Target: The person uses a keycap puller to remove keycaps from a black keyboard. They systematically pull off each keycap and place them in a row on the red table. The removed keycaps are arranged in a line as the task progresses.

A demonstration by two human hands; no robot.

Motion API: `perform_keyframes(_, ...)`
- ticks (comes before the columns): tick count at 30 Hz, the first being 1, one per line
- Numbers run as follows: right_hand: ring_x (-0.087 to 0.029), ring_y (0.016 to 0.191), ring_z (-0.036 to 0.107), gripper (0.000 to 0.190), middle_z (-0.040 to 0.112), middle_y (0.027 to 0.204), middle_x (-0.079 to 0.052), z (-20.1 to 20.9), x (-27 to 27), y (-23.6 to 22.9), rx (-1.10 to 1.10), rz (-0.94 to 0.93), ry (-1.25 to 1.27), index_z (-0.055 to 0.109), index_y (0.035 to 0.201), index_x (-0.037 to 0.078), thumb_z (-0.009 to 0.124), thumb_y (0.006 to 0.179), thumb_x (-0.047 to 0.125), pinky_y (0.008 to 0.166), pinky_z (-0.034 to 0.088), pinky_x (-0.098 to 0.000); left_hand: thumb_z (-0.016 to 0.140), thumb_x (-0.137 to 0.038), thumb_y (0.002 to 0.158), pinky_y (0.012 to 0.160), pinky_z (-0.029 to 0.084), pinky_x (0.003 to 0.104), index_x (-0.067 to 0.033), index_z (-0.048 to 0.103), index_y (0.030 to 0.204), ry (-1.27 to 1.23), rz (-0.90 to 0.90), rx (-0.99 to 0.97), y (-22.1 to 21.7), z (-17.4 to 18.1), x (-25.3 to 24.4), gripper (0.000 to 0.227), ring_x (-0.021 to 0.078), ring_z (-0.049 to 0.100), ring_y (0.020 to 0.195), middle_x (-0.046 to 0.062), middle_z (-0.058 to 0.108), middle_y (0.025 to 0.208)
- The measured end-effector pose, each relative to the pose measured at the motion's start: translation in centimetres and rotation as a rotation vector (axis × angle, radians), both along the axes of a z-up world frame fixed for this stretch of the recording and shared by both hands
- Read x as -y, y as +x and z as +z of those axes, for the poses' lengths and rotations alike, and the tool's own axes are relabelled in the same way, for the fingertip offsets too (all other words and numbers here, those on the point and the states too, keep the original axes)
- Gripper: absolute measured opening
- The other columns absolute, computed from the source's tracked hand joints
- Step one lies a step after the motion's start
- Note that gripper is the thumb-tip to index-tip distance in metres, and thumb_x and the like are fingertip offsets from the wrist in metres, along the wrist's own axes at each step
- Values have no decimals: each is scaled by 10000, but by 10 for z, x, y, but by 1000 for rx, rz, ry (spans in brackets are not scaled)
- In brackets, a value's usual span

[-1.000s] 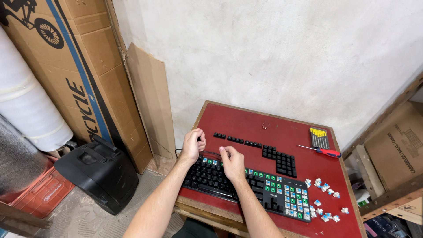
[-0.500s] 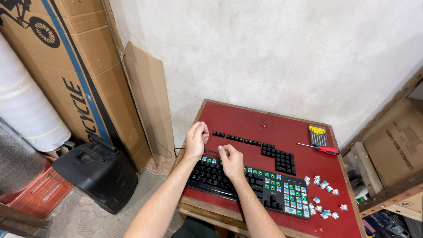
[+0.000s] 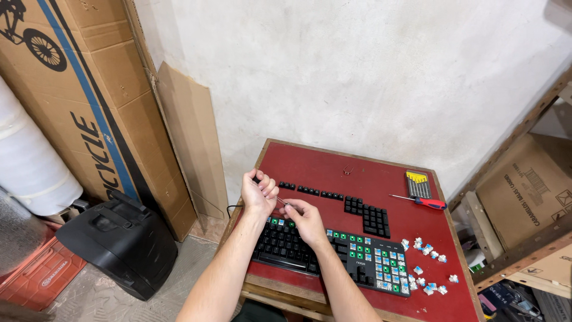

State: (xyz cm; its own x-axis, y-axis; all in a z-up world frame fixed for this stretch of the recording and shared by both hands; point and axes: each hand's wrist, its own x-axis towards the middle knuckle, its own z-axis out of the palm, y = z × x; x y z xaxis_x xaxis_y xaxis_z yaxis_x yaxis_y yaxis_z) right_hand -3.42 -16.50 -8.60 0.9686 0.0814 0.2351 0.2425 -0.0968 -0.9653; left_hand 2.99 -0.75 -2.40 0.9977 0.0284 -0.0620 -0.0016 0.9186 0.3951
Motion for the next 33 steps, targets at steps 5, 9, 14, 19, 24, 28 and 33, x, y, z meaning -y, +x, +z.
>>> perform_keyframes(5,-144,833,819,262,895,984,-178,4,6,1,-87,-102,221,874,1295,47,743,1093,152,592,578,-180,608,-362,1014,374,164,217,-211,495,726,-98,-19,-20,8,-6,4,344,69,180,420,-99,136,572)
perform_keyframes(9,-146,729,775,307,864,892,-218,7,9,1,-92,-126,283,804,1329,-24,613,1150,137,554,538,-182,593,-352,1051,380,185,204,-204,527,758,65,29,20,4,7,-1,336,73,208,417,-81,162,568)
perform_keyframes(14,-176,785,814,228,864,1003,-253,-1,11,9,-79,-140,414,666,1316,8,609,1175,179,569,567,-181,1005,-268,778,815,636,339,-174,880,1038,1618,178,540,-37,46,-9,304,233,781,896,62,790,846)
perform_keyframes(19,-176,811,810,211,862,1054,-253,-9,9,13,-77,-171,411,623,1279,19,642,1169,197,592,609,-185,966,-277,801,939,679,430,-188,872,1195,1915,-31,630,-56,45,-5,415,315,802,1095,58,822,1100)
perform_keyframes(24,-261,932,854,256,850,1095,-293,12,6,-3,-92,-204,319,599,1309,-15,650,1167,192,687,695,-274,868,-254,952,962,687,466,-212,870,1251,2026,18,638,-35,28,-13,302,349,801,1144,31,819,1210)
perform_keyframes(28,-180,749,824,178,882,952,-211,24,3,-10,-106,-289,182,680,1181,35,655,1151,209,572,643,-230,807,-356,1005,1003,676,502,-309,846,1295,2276,-14,371,17,-14,-35,297,351,803,1143,-56,743,1292)
perform_keyframes(33,-151,643,785,187,883,847,-160,19,4,-5,-103,-322,83,730,1124,52,674,1133,231,515,612,-229,797,-351,1022,1038,663,540,-306,852,1305,2367,-110,215,64,-48,-42,291,375,785,1235,-12,714,1344)
